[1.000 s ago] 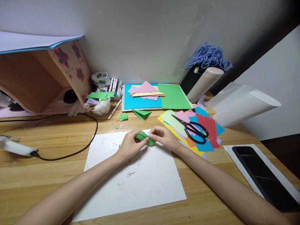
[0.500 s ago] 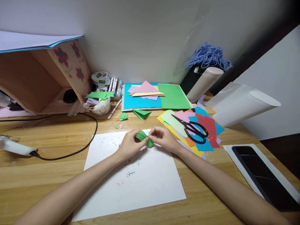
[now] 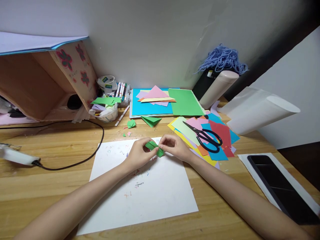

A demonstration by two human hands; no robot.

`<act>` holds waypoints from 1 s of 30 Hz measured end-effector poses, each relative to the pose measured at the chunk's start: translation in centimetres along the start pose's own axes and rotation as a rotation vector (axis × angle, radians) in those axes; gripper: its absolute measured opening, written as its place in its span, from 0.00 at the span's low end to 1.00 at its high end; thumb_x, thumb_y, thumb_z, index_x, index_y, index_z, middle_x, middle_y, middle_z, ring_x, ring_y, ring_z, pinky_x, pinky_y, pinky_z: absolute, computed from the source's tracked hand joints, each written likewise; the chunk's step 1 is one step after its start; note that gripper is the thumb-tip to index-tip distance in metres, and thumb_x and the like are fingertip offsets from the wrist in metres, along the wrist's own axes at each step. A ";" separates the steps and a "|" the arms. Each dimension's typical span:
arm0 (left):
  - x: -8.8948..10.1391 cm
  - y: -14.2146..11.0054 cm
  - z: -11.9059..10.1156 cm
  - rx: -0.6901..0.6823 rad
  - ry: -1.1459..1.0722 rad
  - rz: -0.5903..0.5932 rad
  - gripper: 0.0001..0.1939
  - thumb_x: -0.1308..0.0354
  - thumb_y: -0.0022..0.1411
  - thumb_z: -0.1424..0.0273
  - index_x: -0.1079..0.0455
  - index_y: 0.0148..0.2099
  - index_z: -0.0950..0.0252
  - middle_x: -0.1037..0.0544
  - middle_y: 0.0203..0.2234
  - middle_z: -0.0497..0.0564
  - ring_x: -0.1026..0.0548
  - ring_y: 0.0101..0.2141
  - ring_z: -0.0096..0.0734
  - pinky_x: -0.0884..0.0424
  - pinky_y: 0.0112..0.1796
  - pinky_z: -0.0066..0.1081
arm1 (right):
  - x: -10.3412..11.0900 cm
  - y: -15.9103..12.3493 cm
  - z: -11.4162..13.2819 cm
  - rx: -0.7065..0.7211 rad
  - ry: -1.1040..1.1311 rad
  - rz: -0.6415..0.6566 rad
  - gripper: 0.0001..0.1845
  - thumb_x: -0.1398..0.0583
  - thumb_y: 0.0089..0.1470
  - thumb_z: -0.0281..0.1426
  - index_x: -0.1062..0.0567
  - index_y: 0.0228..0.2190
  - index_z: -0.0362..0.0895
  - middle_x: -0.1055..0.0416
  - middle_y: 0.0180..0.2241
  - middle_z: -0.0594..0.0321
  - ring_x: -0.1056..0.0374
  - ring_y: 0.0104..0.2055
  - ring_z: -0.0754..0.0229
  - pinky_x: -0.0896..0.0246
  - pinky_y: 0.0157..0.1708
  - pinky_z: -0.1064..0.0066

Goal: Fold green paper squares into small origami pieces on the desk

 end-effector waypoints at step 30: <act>0.1 0.0 0.3 0.067 -0.202 -0.076 0.13 0.49 0.59 0.61 0.31 0.38 0.65 0.26 0.34 0.51 0.30 0.34 0.31 0.34 0.34 0.27 | -0.1 0.3 -0.1 -0.017 0.083 -0.112 0.13 0.41 0.50 0.40 0.30 0.27 0.42 0.34 0.26 0.64 0.37 0.29 0.64 0.41 0.27 0.73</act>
Point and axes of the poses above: each hand's wrist, its own y-axis towards the middle knuckle, its own x-axis out of the back of the hand, z = x × y, the point moved 1 cm from there along y, towards the middle knuckle
